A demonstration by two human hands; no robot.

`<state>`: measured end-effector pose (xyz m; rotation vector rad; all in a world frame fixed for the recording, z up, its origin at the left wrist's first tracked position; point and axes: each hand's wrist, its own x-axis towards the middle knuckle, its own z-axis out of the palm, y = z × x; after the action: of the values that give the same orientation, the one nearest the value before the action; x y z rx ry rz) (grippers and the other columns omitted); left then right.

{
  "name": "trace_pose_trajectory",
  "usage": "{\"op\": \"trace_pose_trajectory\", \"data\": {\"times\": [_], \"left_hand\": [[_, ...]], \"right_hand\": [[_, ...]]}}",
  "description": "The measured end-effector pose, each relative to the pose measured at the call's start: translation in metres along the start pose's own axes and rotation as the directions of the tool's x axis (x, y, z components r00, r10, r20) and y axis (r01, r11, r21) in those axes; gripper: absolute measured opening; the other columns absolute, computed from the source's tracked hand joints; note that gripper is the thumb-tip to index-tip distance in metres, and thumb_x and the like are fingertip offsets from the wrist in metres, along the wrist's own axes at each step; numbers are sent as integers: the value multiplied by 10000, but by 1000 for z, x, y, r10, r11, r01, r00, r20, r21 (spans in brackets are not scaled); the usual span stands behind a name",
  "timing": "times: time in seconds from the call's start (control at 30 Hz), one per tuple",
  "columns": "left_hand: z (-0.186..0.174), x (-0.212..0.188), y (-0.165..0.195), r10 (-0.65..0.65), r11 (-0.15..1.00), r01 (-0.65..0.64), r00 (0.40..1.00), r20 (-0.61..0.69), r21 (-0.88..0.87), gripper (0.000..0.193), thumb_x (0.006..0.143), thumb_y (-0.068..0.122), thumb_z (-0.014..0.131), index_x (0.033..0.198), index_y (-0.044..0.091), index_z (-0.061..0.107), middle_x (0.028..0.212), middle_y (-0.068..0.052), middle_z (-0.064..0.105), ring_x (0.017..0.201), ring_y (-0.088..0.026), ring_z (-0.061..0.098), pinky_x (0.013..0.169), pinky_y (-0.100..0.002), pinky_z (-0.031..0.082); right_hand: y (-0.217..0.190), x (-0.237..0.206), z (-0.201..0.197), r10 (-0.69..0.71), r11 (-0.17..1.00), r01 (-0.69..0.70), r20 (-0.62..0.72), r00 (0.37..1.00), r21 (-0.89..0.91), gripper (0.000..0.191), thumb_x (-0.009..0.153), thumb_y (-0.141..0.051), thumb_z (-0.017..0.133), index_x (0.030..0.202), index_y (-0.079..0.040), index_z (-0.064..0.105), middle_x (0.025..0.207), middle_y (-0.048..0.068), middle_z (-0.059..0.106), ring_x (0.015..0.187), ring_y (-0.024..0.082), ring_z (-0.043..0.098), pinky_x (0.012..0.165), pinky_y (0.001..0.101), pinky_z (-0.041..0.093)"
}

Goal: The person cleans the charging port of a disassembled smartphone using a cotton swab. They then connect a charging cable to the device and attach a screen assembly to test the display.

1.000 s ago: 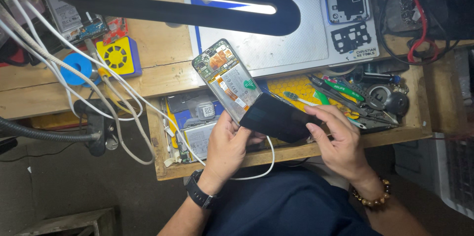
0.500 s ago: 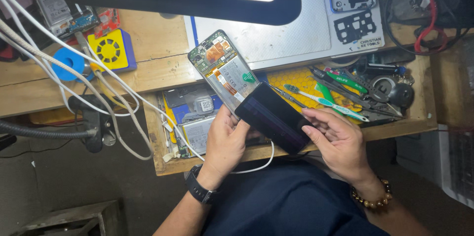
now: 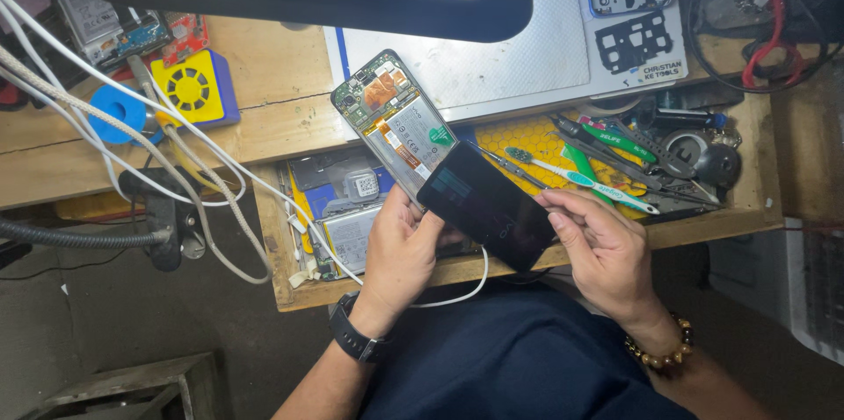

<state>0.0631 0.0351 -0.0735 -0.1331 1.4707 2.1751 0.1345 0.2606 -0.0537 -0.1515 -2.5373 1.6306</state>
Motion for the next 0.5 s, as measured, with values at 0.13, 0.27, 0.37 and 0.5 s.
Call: {"op": "trace_pose_trajectory", "data": {"times": [0.13,0.27,0.37,0.5], "left_hand": [[0,0,0,-18,1000,18,1000,-11,16,352,1010,136,591,1322,-8,514,1154,-105,723,961,-162,737,779,-295,635],[0,0,-1,-7,1000,7,1000,-4,2,345,1016,132,587,1323,-9,513,1153,-101,720,959,-160,732,779,-292,632],[0,0,-1,-3,1000,3,1000,-6,18,340,1019,129,587,1321,-11,520,1140,-104,724,950,-162,734,778,-292,632],[0,0,-1,-9,1000,9,1000,-6,14,338,1019,126,584,1323,-7,520,1140,-102,723,951,-159,733,781,-291,630]], "right_hand": [[-3,1,2,-84,996,83,-26,996,-37,218,1011,31,588,1213,68,662,1190,164,727,1100,212,735,980,306,604],[-4,2,2,-102,994,100,-40,994,-42,201,1015,31,587,1196,74,662,1176,165,729,1095,216,738,984,309,605],[-4,3,1,-124,992,122,-43,991,-37,191,1020,31,581,1187,72,665,1167,160,732,1094,217,740,991,311,605],[-3,3,0,-143,988,141,-32,989,-62,192,1016,35,572,1181,68,665,1164,162,736,1108,231,739,997,321,606]]}}
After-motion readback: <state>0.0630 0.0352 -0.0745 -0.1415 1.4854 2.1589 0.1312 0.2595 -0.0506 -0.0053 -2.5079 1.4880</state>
